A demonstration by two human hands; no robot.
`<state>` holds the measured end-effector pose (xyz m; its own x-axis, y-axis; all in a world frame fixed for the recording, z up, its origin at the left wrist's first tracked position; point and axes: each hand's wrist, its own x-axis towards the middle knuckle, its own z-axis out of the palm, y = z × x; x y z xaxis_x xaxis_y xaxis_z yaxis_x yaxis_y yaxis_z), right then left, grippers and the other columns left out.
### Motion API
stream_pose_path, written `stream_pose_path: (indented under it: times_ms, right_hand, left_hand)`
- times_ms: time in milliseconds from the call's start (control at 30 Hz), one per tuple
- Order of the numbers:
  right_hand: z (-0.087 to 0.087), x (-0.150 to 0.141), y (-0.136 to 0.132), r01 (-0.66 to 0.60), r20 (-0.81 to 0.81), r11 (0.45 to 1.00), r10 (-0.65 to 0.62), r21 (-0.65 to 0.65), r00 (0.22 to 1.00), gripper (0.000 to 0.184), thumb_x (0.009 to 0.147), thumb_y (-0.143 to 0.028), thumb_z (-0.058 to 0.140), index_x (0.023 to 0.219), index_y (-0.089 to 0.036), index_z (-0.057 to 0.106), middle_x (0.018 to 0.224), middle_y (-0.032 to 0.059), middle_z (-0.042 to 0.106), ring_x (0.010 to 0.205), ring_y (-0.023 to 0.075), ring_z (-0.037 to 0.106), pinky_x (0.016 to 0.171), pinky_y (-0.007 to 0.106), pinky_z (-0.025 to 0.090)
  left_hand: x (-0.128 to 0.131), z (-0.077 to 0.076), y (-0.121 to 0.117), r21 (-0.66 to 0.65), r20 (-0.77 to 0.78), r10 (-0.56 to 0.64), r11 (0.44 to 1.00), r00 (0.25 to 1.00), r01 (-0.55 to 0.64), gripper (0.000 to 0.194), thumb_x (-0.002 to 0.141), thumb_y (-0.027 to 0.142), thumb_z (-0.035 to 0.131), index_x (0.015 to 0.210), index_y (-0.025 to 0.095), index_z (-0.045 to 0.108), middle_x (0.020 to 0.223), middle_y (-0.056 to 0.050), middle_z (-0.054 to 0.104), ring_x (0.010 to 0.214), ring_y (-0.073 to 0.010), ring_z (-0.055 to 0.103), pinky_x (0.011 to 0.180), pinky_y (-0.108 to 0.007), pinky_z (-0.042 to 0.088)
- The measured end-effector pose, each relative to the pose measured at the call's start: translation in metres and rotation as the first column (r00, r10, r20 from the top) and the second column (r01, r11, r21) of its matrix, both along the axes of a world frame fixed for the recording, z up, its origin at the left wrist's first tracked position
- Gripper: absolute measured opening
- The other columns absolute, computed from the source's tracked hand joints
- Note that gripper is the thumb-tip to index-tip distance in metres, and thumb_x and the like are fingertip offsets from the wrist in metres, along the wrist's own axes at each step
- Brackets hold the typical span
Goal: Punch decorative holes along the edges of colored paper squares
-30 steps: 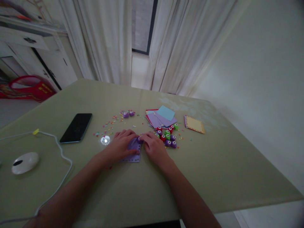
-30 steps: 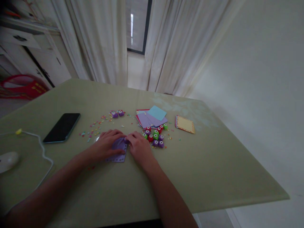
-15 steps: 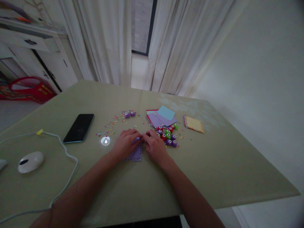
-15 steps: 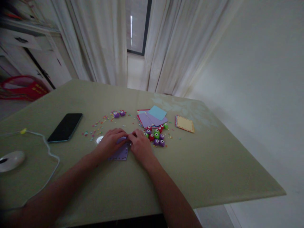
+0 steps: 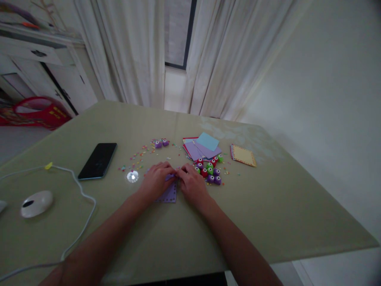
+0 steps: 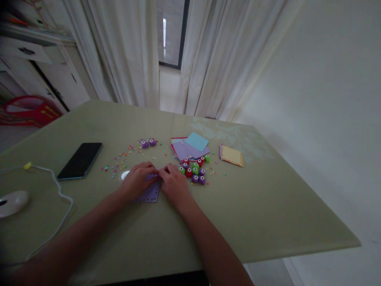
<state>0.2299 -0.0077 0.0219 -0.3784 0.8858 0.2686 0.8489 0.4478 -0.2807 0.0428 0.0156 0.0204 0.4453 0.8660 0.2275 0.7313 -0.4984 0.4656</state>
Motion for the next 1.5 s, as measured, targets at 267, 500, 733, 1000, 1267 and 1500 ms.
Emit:
stream_pose_path:
  times_ms: [267,500,733,1000,1267,1500]
  right_hand:
    - [-0.003,0.0,-0.002,0.0,-0.021,1.0,-0.001,-0.023,1.0,0.024,0.104,-0.015,0.056,0.115,-0.023,0.076,0.111,0.009,0.068,0.102,0.0231,0.062,0.083,0.03,0.051]
    - [-0.003,-0.001,-0.001,-0.009,-0.052,1.0,0.008,-0.017,0.999,0.024,0.103,-0.012,0.057,0.112,-0.022,0.076,0.11,0.0084,0.068,0.102,0.0222,0.062,0.087,0.03,0.05]
    - [0.0,0.005,0.002,0.014,-0.226,1.0,-0.008,0.026,0.974,0.026,0.1,-0.009,0.055,0.113,-0.019,0.074,0.113,0.0095,0.067,0.111,0.0235,0.062,0.1,0.034,0.049]
    - [0.0,0.004,0.004,0.039,-0.073,0.995,-0.032,0.094,0.997,0.017,0.104,-0.033,0.065,0.111,-0.02,0.075,0.113,0.0097,0.069,0.11,0.0266,0.06,0.101,0.04,0.045]
    - [-0.006,0.019,0.004,0.272,0.04,0.945,-0.284,0.18,0.958,0.03,0.095,-0.011,0.061,0.121,-0.018,0.072,0.13,0.0145,0.068,0.123,0.0324,0.053,0.107,0.048,0.036]
    - [0.03,-0.043,0.047,0.052,0.08,0.988,-0.064,0.143,0.995,0.03,0.104,-0.019,0.055,0.13,-0.019,0.07,0.132,0.0124,0.07,0.125,0.0295,0.056,0.109,0.043,0.04]
  left_hand:
    - [-0.001,-0.001,0.001,-0.027,-0.028,0.023,0.999,0.999,-0.024,0.011,0.096,0.024,0.071,0.099,0.027,0.081,0.097,-0.005,0.073,0.096,-0.0271,0.068,0.087,-0.041,0.05]
    - [-0.001,-0.002,0.001,-0.015,-0.037,0.018,1.0,0.999,-0.019,0.012,0.097,0.026,0.069,0.101,0.027,0.08,0.097,-0.005,0.074,0.096,-0.0268,0.068,0.088,-0.04,0.05]
    - [-0.019,-0.003,0.006,0.019,-0.029,0.02,1.0,0.999,-0.02,0.04,0.1,0.04,0.067,0.138,0.028,0.066,0.122,-0.008,0.073,0.117,-0.0306,0.065,0.103,-0.047,0.046]
    - [-0.04,0.003,0.011,-0.132,-0.163,0.058,0.988,0.985,-0.08,0.055,0.085,0.056,0.078,0.131,0.027,0.071,0.136,-0.012,0.064,0.127,-0.0411,0.058,0.109,-0.061,0.041]
    - [-0.042,0.002,0.013,-0.157,-0.126,0.043,0.986,0.991,-0.063,0.052,0.083,0.052,0.079,0.125,0.024,0.07,0.129,-0.012,0.068,0.122,-0.0377,0.061,0.104,-0.054,0.045]
    - [-0.042,-0.001,0.017,-0.182,-0.113,0.028,0.982,0.993,-0.049,0.042,0.081,0.053,0.082,0.109,0.024,0.072,0.115,-0.01,0.072,0.116,-0.0379,0.063,0.098,-0.051,0.046]
